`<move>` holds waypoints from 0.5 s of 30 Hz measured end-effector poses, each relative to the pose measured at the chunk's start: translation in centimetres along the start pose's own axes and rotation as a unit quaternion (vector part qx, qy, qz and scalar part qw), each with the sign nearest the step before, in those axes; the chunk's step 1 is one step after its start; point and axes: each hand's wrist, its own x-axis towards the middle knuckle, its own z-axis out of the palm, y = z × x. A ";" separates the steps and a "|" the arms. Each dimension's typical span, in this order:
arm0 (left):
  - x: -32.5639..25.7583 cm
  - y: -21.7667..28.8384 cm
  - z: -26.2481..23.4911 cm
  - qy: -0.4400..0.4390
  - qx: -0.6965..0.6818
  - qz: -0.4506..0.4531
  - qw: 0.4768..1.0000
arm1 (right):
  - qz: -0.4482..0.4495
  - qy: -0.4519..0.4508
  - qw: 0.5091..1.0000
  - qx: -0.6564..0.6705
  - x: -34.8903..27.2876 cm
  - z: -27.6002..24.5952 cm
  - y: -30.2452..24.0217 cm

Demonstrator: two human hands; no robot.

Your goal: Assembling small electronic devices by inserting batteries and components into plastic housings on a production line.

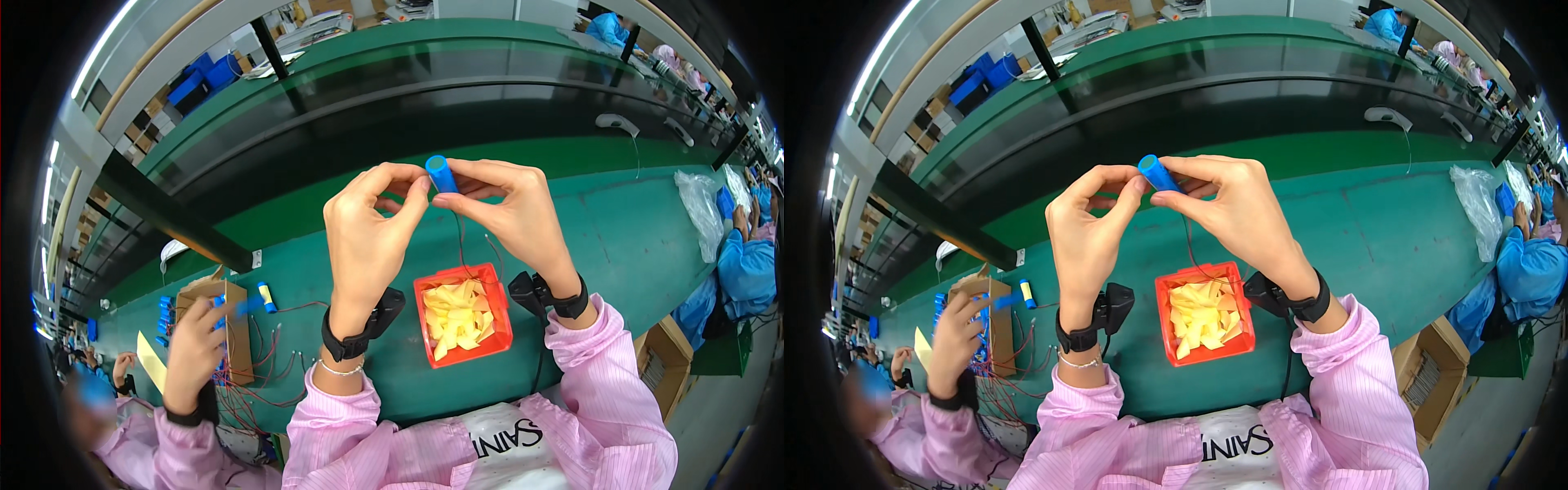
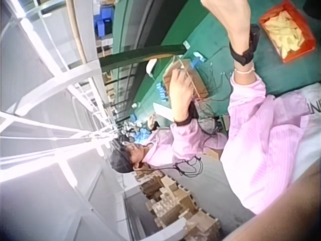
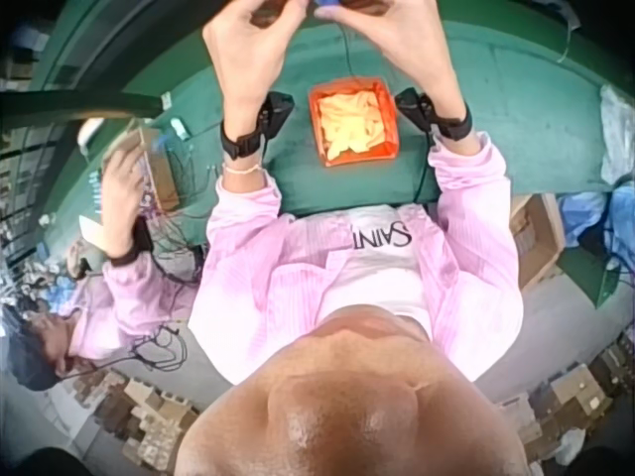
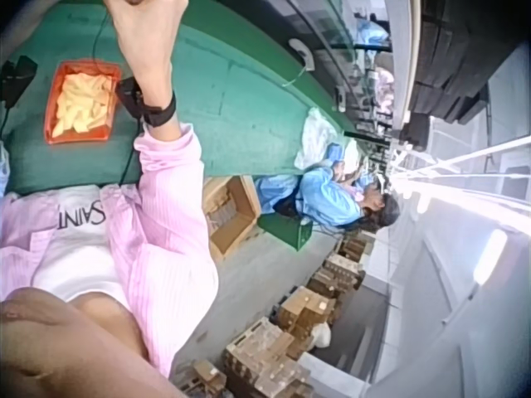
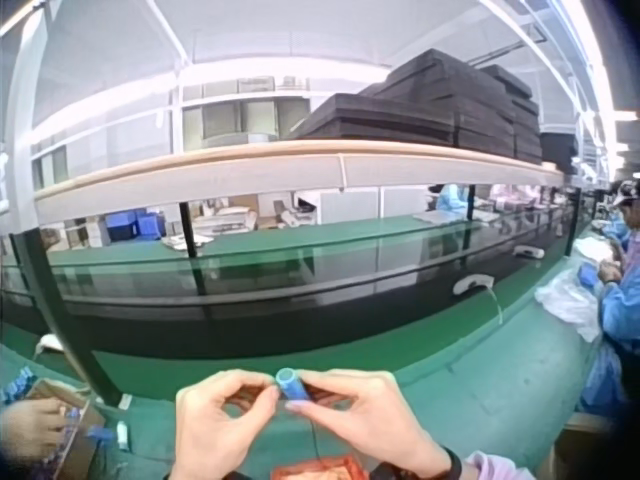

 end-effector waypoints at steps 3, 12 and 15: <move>-0.1 -0.1 0.3 0.015 -0.003 -0.017 1.000 | 0.007 -0.001 1.000 -0.010 0.0 0.3 0.0; -0.2 0.2 0.2 -0.002 -0.025 -0.032 0.999 | 0.010 0.005 1.000 0.017 0.1 -0.1 0.2; -0.1 0.4 0.1 -0.003 -0.015 -0.034 0.999 | 0.010 0.003 1.000 0.014 0.1 -0.1 0.1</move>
